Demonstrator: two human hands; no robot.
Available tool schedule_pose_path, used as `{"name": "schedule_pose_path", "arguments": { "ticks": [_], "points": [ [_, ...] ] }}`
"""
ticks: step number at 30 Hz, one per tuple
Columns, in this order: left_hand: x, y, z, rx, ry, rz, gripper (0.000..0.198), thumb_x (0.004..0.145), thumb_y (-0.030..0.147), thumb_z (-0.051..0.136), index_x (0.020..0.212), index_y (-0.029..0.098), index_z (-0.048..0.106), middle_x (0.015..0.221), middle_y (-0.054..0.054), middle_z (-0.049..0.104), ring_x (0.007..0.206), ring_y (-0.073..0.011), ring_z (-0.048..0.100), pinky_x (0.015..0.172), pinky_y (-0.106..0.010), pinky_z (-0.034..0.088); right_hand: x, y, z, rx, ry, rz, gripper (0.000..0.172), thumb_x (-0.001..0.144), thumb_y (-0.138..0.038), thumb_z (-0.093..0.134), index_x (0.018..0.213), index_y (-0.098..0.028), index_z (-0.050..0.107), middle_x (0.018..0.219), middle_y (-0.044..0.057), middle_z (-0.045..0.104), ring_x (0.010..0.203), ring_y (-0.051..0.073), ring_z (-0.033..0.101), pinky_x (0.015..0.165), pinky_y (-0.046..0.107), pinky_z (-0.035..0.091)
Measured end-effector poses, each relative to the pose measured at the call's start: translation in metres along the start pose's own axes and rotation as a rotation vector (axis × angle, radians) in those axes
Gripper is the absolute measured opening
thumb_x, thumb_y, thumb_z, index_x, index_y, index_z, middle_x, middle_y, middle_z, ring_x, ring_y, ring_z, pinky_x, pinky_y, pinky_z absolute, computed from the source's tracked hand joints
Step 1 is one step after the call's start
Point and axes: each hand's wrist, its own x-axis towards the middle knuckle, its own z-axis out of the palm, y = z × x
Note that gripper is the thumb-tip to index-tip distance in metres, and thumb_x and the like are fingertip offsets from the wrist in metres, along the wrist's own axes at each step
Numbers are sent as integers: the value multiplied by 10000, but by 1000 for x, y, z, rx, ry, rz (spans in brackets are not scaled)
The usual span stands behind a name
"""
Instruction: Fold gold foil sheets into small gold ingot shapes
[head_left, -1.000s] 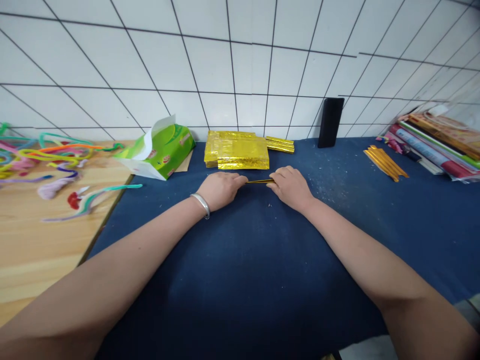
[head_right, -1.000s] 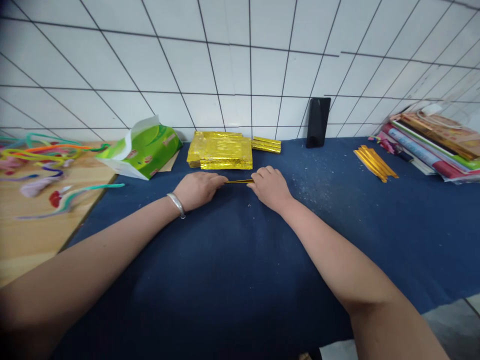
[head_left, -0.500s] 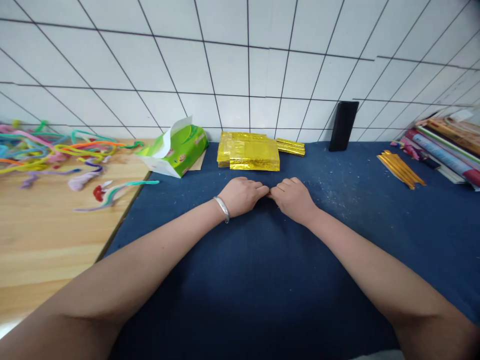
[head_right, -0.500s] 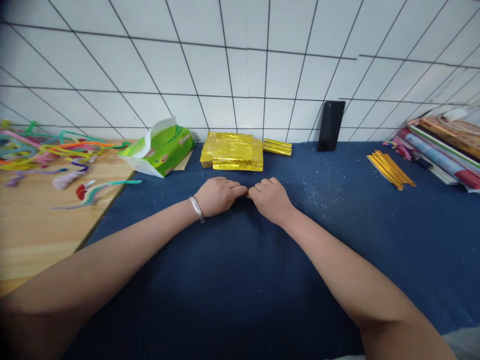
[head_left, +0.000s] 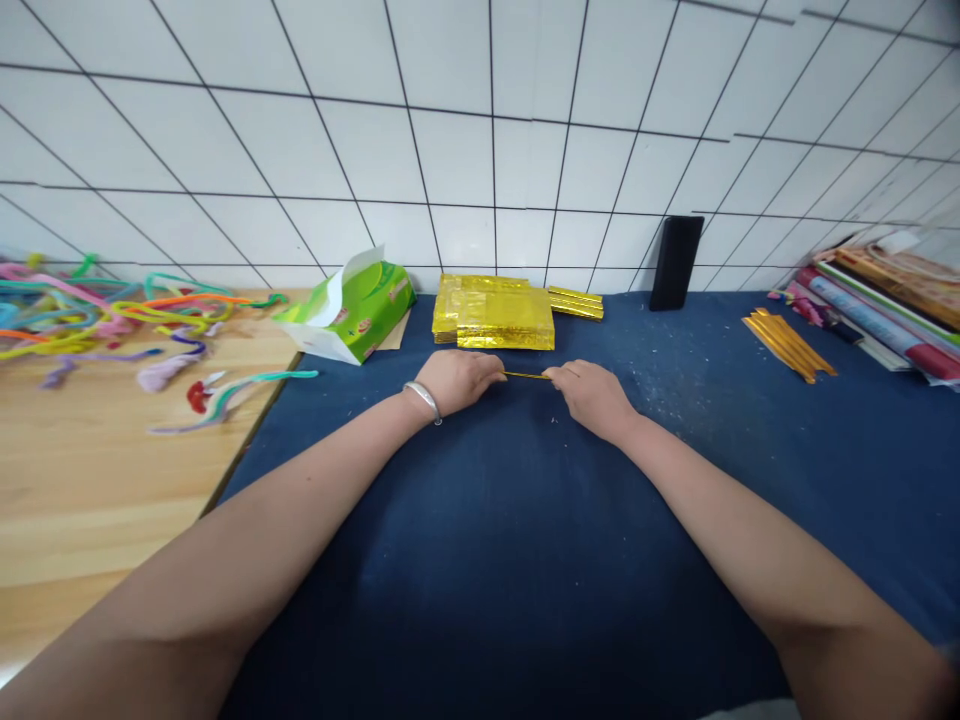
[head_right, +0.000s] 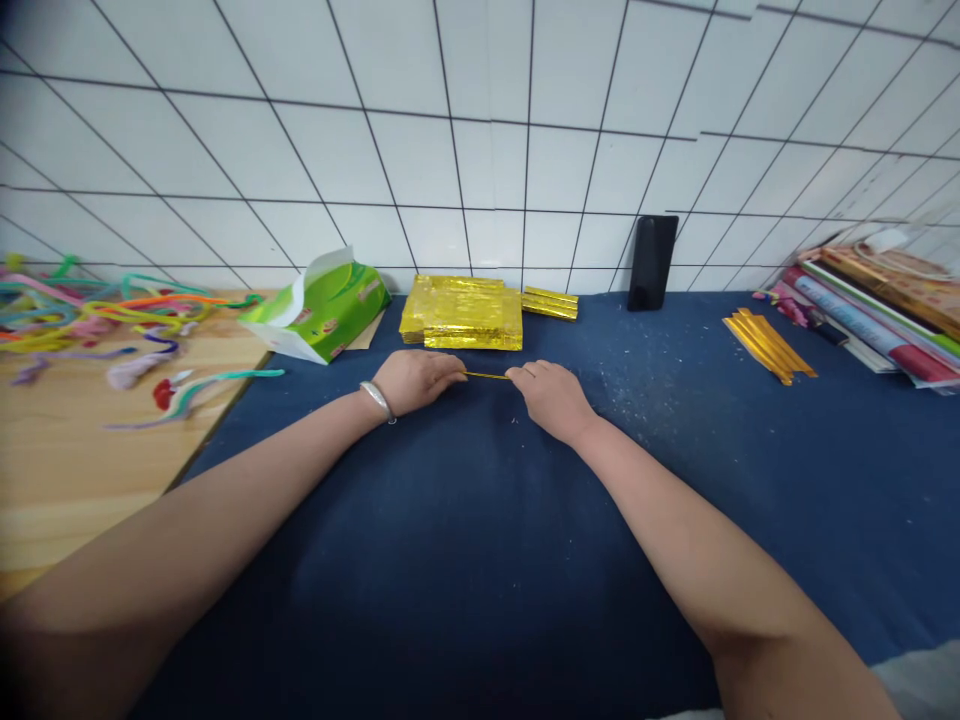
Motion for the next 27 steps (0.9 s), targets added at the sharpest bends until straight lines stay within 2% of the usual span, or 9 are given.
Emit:
{"name": "schedule_pose_path", "arguments": {
  "ticks": [6, 10, 19, 27],
  "points": [
    [0, -8, 4, 44, 48, -63, 472, 919, 540, 286, 849, 196, 602, 773, -25, 656, 693, -149, 601, 545, -232, 298, -2, 4, 1, -39, 30, 122, 335, 966, -336, 300, 929, -183, 594, 810, 46, 651, 768, 144, 573, 669, 270, 328],
    [-1, -8, 3, 70, 101, -34, 473, 927, 522, 285, 789, 175, 575, 748, -33, 626, 678, -143, 580, 551, -233, 306, -2, 5, 0, -107, 31, 141, 398, 966, -401, 272, 813, -179, 565, 738, 37, 642, 698, 138, 568, 617, 273, 291],
    [-1, -20, 6, 19, 77, 108, 356, 954, 390, 300, 902, 182, 584, 842, -39, 613, 790, -147, 584, 607, -235, 374, -2, 9, -1, -128, 5, 105, 480, 960, -463, 233, 776, -188, 580, 702, 29, 634, 669, 138, 553, 611, 279, 262],
    [-1, -22, 6, -9, 48, 101, 292, 949, 328, 325, 937, 186, 579, 863, -40, 615, 805, -150, 585, 637, -242, 398, -1, 9, -4, -154, -10, 50, 455, 967, -426, 243, 764, -185, 571, 717, 33, 628, 704, 144, 546, 638, 281, 275]
  ]
}}
